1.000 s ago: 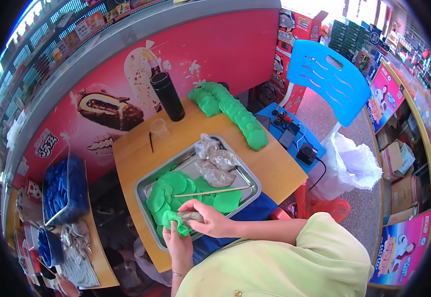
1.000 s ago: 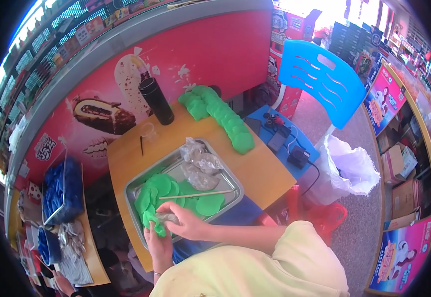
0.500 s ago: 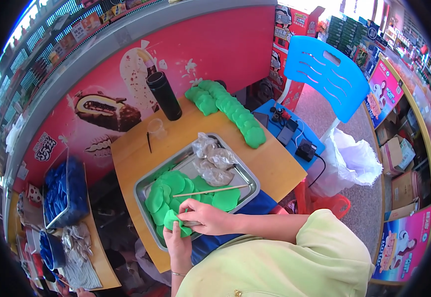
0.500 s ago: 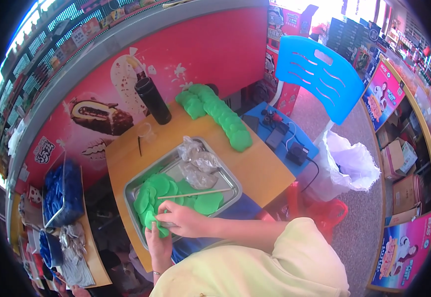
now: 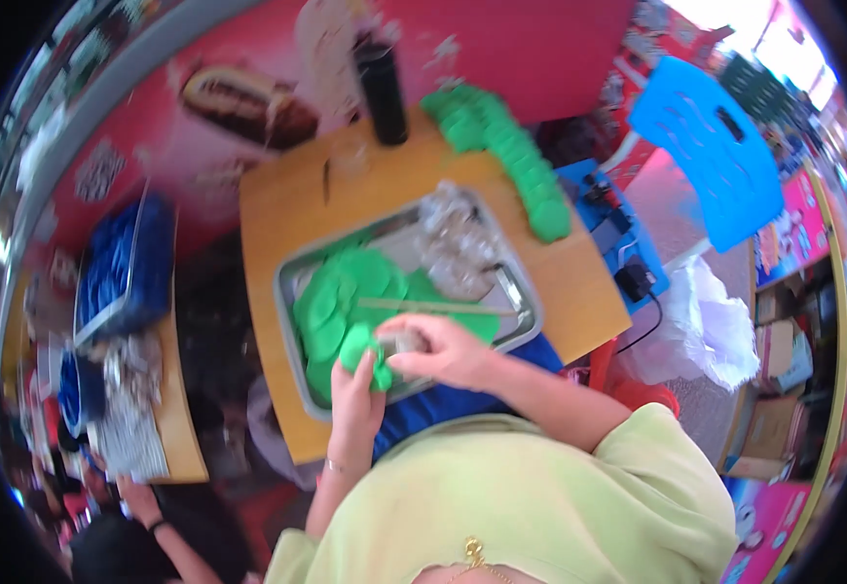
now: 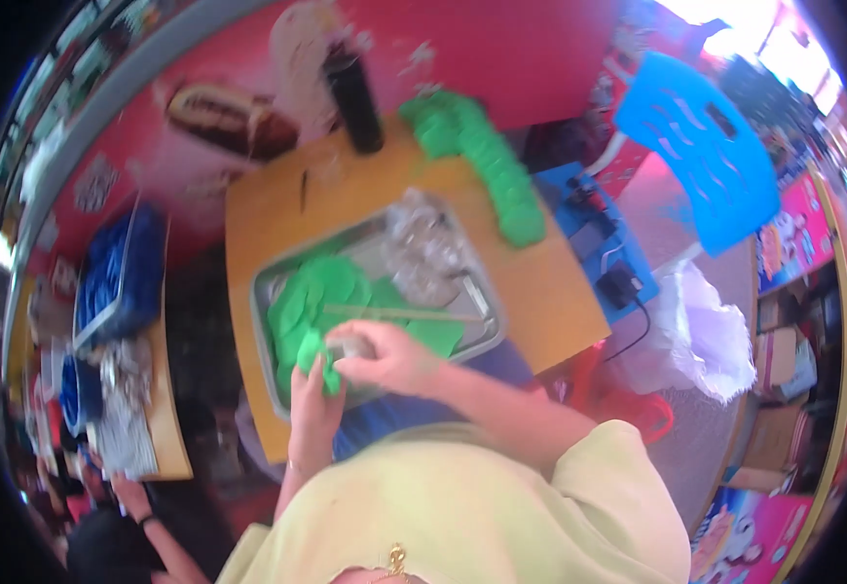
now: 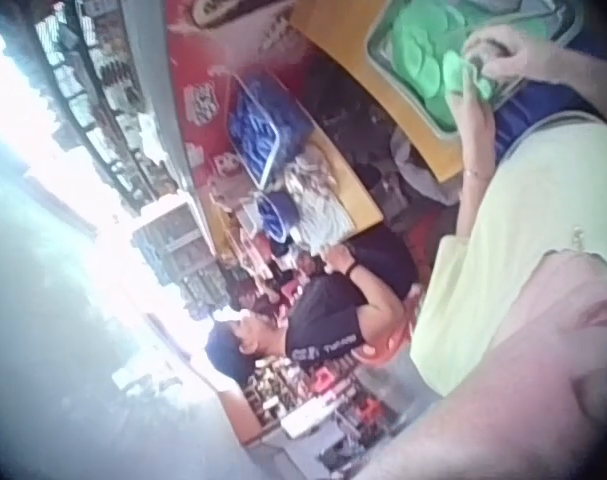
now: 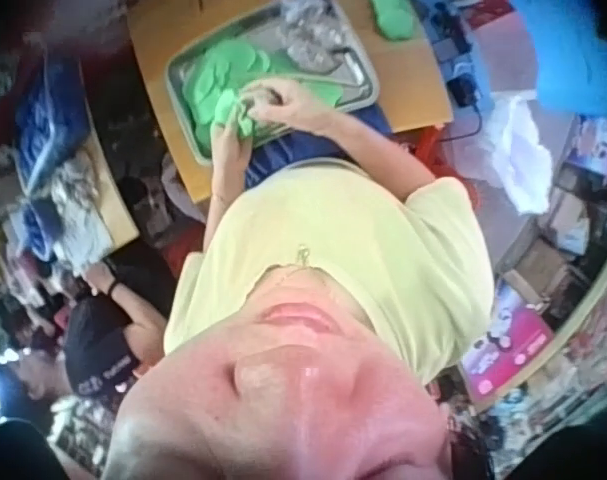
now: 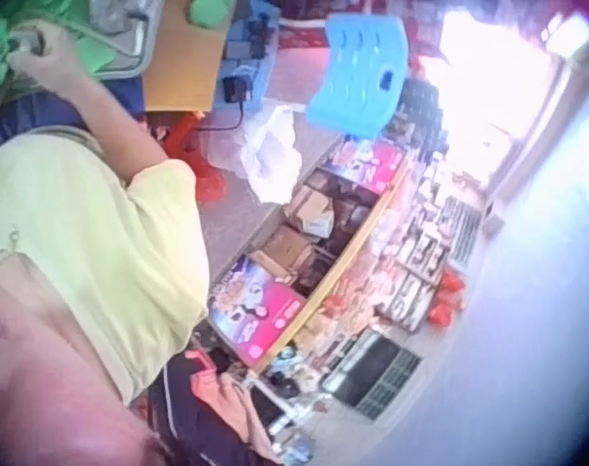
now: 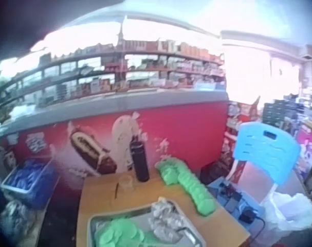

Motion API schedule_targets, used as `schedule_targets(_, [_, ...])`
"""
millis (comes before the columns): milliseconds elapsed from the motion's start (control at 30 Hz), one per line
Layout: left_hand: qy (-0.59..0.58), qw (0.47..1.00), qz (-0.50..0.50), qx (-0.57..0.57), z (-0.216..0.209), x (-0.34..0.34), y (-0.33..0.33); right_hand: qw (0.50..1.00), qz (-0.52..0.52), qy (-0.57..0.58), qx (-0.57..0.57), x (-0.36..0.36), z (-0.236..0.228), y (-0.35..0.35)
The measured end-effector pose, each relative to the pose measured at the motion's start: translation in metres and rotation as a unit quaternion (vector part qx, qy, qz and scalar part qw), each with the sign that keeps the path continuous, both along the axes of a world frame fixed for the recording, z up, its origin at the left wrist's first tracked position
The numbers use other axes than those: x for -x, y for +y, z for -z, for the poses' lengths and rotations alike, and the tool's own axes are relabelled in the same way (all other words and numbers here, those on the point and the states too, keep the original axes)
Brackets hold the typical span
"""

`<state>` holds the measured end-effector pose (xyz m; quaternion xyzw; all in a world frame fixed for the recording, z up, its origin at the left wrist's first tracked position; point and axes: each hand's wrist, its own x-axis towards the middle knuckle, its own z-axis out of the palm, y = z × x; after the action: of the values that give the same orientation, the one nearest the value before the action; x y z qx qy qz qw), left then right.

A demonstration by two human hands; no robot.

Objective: Assembling decorative leather craft items by wrapping green leather circles around a core using a wooden stick and plastic wrap.

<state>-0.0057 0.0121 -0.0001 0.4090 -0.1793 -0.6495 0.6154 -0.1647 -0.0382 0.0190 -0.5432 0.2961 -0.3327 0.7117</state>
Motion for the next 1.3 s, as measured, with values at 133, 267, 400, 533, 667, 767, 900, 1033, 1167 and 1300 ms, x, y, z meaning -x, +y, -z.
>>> schedule_targets(133, [0.046, 0.998, 0.03, -0.014, 0.006, -0.011, -0.006, 0.995, -0.094, -0.042, -0.003, 0.009, -0.026, 0.003])
schedule_targets(267, [0.082, 0.99, 0.108, 0.03, 0.017, -0.02, -0.01, 0.996, -0.04, 0.028, 0.077, 0.0, -0.026, 0.002])
schedule_targets(400, [0.086, 0.988, 0.124, 0.028, 0.016, -0.026, -0.01, 0.966, 0.016, 0.087, 0.242, -0.006, -0.015, -0.003])
schedule_targets(533, [0.05, 0.987, 0.148, 0.04, 0.013, -0.028, -0.008, 0.931, 0.052, 0.099, 0.347, -0.007, -0.012, -0.004])
schedule_targets(667, [0.117, 0.968, 0.212, 0.07, 0.009, -0.023, -0.009, 0.933, 0.085, 0.122, 0.327, -0.007, -0.011, -0.006])
schedule_targets(767, [0.156, 0.953, 0.255, 0.056, -0.007, -0.018, -0.009, 0.908, 0.089, 0.11, 0.394, -0.006, -0.01, -0.012])
schedule_targets(900, [0.177, 0.95, 0.259, 0.002, -0.002, -0.021, -0.009, 0.908, 0.046, 0.078, 0.408, -0.007, -0.004, -0.016])
schedule_targets(1033, [-0.043, 0.994, 0.102, 0.02, -0.003, -0.018, -0.016, 0.927, 0.097, 0.137, 0.337, -0.008, -0.003, -0.014])
schedule_targets(1167, [-0.512, 0.821, -0.044, 0.247, -0.012, -0.025, -0.017, 0.926, 0.129, 0.174, 0.309, -0.008, 0.0, -0.012])
schedule_targets(1300, [-0.547, 0.807, 0.014, 0.224, -0.012, -0.024, -0.014, 0.917, 0.132, 0.22, 0.305, -0.006, 0.001, -0.014])
